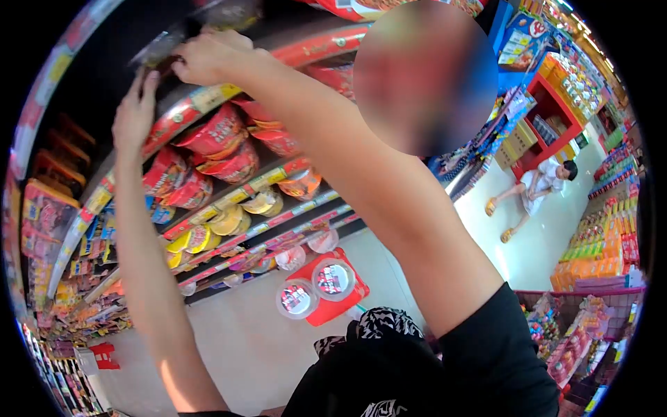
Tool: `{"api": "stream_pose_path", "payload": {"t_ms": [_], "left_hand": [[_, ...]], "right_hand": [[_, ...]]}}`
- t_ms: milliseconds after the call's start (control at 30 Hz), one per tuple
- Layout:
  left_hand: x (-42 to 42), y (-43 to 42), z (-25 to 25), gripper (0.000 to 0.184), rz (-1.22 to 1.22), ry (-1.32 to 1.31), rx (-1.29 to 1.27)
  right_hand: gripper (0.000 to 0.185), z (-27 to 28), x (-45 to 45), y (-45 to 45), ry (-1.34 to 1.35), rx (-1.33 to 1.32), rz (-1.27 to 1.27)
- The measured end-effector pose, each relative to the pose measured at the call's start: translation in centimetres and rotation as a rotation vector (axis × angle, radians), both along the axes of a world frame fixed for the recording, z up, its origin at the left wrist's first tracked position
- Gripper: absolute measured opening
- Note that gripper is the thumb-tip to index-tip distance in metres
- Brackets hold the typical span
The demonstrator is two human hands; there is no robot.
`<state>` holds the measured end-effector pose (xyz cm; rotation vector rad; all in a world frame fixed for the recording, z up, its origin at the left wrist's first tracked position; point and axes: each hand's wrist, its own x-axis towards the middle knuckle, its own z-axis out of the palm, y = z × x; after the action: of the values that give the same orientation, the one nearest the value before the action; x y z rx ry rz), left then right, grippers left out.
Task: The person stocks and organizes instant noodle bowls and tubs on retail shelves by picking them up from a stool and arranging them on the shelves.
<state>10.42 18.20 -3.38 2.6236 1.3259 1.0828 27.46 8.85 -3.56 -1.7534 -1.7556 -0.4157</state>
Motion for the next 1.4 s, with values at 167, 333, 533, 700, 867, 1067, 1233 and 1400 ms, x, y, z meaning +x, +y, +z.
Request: {"api": "stream_pose_path", "payload": {"t_ms": [167, 333, 533, 700, 867, 1067, 1233, 1400], "left_hand": [[-0.6, 7.7, -0.9, 0.054, -0.357, -0.001, -0.12], [-2.0, 11.9, -2.3, 0.051, -0.185, 0.129, 0.135], [-1.4, 12.6, -2.8, 0.051, -0.104, 0.159, 0.158], [-1.3, 12.2, -2.4, 0.05, -0.176, 0.189, 0.133], [-1.0, 12.6, -2.0, 0.051, -0.193, 0.193, 0.074], [-0.2, 13.2, -3.1, 0.057, -0.177, 0.201, 0.117], [0.8, 9.4, -1.9, 0.081, 0.005, 0.148, 0.02], [1.0, 6.1, -1.4, 0.09, 0.163, 0.165, 0.011]], "right_hand": [[0.051, 0.2, -0.1, 0.0, 0.036, -0.117, -0.055], [0.052, -0.1, 0.0, 1.1, -0.013, -0.054, -0.083], [0.05, -0.3, -0.1, 1.3, -0.057, -0.011, -0.117], [0.047, -0.9, 0.0, 1.2, -0.037, 0.07, -0.097], [0.046, -0.3, -0.1, 0.7, 0.017, 0.017, -0.094], [0.043, 0.1, -0.5, 0.1, 0.024, 0.007, -0.147], [0.039, -0.4, -0.2, 0.5, 0.007, 0.076, -0.155], [0.044, -0.9, 0.0, 1.2, 0.004, 0.042, -0.21]]}}
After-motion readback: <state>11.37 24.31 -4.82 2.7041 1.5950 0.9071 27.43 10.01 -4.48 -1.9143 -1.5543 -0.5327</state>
